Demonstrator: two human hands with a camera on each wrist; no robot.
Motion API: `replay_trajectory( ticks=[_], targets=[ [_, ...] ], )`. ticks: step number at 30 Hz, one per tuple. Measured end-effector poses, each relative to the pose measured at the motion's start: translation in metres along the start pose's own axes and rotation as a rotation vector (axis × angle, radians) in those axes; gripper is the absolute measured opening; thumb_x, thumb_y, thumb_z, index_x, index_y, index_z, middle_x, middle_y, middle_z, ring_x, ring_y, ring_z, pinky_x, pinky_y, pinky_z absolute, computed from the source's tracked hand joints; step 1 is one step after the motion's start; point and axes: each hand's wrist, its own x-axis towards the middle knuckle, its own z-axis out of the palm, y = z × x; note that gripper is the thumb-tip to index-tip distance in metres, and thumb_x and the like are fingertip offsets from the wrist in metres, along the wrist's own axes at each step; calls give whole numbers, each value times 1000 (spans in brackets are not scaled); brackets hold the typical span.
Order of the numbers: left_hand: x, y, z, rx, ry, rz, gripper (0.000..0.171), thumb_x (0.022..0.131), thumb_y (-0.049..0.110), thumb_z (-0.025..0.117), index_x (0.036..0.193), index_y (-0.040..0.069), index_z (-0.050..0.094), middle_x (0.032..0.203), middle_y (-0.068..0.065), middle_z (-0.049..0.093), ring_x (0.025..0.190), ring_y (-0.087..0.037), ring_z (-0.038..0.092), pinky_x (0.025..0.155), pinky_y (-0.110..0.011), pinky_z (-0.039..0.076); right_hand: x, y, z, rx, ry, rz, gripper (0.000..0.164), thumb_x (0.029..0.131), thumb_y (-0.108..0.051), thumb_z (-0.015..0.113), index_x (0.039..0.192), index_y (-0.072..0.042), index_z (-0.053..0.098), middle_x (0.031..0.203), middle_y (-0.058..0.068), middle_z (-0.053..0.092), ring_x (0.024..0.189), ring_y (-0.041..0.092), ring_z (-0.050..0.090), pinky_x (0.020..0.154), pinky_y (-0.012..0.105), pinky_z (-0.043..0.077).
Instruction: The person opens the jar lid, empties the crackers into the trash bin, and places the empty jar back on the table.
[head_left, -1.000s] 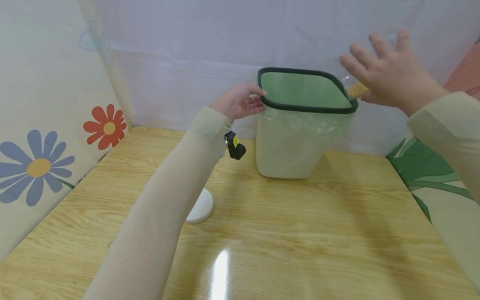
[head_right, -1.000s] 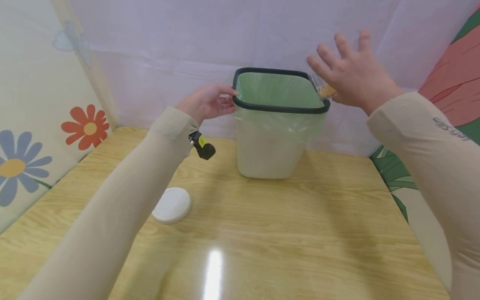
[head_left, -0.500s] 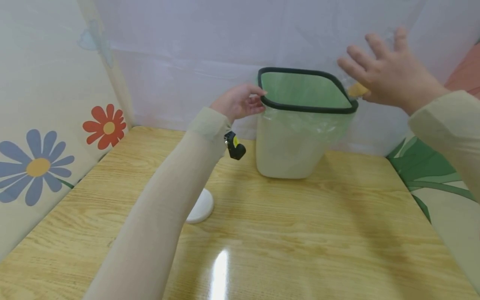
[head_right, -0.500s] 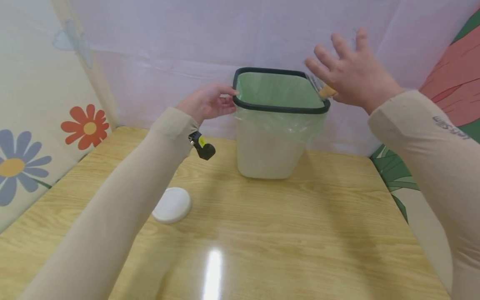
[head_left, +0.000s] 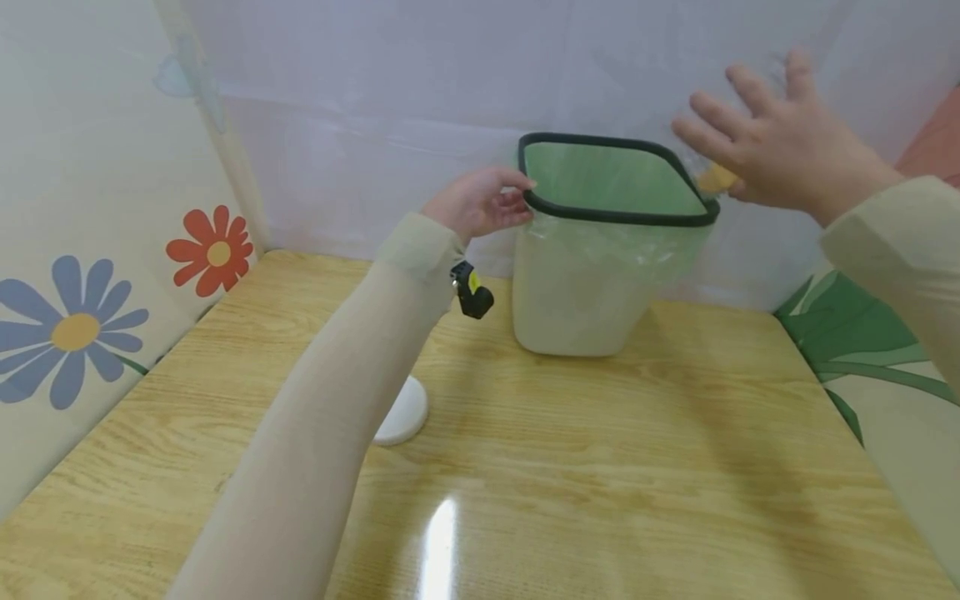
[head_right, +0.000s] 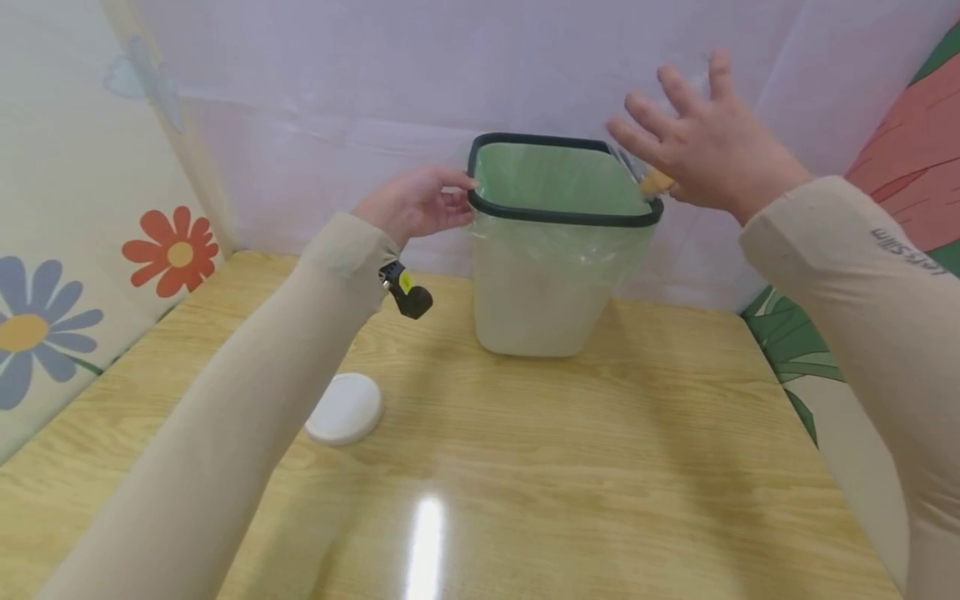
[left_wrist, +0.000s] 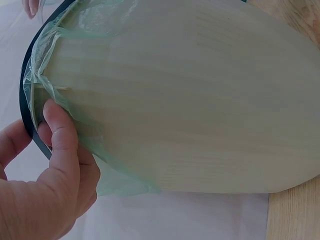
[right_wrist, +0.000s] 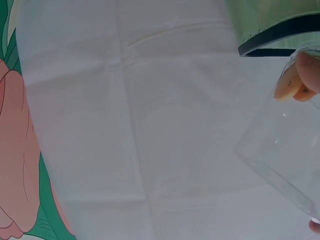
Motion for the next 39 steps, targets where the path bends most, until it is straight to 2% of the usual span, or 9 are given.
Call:
replay_trajectory(
  ticks=[8,16,27,34,39],
  targets=[
    [0,-1,0,6,-4,-1,55,91,-10,56,139,11,41,99,-10,49,85,-18,52,96,-32,48,2,1,-2,-51,20,-42,123,55,-27,93,150,-7,18,149,24,29,134,48,22,106,70,18],
    [0,-1,1,13,1,4,41,90,-9,58,125,9,48,95,-10,51,86,-18,54,93,-31,50,2,2,-3,-50,-17,-43,118,58,-28,92,150,-7,21,151,24,27,136,48,20,106,70,15],
    [-1,-2,3,21,-7,14,29,91,-9,58,113,7,50,95,-10,51,87,-19,55,94,-31,50,1,3,-5,-89,21,-60,123,53,-28,94,150,-6,22,149,24,29,134,48,22,105,70,19],
    [-2,-3,4,19,2,4,34,90,-9,58,119,9,49,95,-10,52,88,-19,55,93,-31,50,0,3,-7,-128,20,-89,120,55,-28,94,150,-6,25,149,24,29,134,48,23,102,71,22],
    [-2,-3,5,16,-4,9,32,91,-9,57,117,8,49,95,-11,51,89,-19,55,94,-31,50,0,4,-8,-138,4,-96,119,55,-29,94,150,-5,27,150,24,28,134,48,22,102,71,22]
  ],
)
